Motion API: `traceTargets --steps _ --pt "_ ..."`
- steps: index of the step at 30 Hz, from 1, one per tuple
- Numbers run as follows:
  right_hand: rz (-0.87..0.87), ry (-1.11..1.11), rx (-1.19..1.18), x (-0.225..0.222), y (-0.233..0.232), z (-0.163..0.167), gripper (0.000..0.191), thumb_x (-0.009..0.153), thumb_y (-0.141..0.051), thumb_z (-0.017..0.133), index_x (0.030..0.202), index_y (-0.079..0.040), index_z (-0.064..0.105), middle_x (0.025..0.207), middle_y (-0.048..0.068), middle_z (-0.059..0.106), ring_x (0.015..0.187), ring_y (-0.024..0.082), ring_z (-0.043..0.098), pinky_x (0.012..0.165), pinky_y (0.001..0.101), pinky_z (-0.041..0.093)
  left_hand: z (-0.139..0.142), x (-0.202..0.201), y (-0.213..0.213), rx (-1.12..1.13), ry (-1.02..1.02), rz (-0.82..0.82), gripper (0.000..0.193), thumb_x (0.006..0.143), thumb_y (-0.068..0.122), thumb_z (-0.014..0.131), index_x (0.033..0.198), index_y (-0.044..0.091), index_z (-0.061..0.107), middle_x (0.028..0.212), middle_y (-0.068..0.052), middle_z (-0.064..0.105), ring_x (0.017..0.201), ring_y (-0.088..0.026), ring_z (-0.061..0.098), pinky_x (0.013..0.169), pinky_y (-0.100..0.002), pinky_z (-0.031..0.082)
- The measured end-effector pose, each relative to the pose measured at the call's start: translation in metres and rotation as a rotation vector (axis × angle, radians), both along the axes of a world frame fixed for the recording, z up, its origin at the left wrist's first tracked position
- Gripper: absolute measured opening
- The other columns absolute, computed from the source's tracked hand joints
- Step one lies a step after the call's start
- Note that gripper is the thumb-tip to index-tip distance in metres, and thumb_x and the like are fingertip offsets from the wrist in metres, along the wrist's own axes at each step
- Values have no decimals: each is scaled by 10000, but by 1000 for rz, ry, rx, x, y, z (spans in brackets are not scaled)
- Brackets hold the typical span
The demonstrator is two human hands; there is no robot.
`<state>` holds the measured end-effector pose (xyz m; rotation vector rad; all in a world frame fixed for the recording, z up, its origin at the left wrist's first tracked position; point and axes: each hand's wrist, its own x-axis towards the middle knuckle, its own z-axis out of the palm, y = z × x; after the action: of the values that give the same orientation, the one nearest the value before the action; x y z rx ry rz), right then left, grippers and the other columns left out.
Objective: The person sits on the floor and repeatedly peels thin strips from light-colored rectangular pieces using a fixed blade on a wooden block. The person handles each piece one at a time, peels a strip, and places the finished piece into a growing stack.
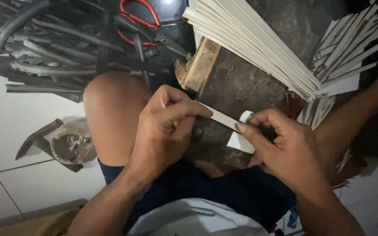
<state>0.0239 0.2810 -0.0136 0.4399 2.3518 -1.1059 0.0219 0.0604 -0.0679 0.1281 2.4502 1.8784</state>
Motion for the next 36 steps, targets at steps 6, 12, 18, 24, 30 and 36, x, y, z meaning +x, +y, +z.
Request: traceTargets --steps 6,12,18,24,30,36 --pt "27 -12 -3 -2 4 -1 135 886 -123 743 928 -3 698 692 93 736 546 109 685 386 253 560 7 3 7 -126 71 -4 299 819 -65 681 1010 137 790 993 -116 627 918 -264 678 786 -343 574" --pt "81 13 -9 -5 7 -4 120 881 -124 732 905 -17 682 733 71 764 591 101 750 424 263 562 7 8 7 -373 148 -71 326 765 -20 732 1036 143 811 1092 -142 607 1045 -330 616 885 -409 536" --pt "87 -37 108 -8 5 -3 201 860 -184 766 882 -11 667 720 81 764 567 142 771 429 287 555 5 27 15 -504 527 -325 318 722 200 678 984 20 671 1336 -196 555 1298 -370 527 1084 -539 457" --pt "112 -15 119 -9 6 1 214 861 -226 754 923 -40 669 727 88 758 547 149 771 420 303 549 6 41 34 -777 539 -242 397 1008 196 603 1375 58 662 1397 -181 540 1375 -321 515 1111 -484 451" --pt "194 67 217 -5 1 7 233 865 -272 769 900 -59 680 720 102 740 502 173 740 405 332 540 20 35 27 -773 504 -234 403 985 194 613 1381 121 630 1359 -65 571 1341 -228 550 1035 -449 425" --pt "384 277 268 -13 -10 5 250 886 -260 775 957 -51 659 673 139 696 506 259 681 473 399 493 30 33 17 -826 529 -249 463 947 179 616 1389 43 616 1341 -79 582 1329 -224 558 1005 -439 379"
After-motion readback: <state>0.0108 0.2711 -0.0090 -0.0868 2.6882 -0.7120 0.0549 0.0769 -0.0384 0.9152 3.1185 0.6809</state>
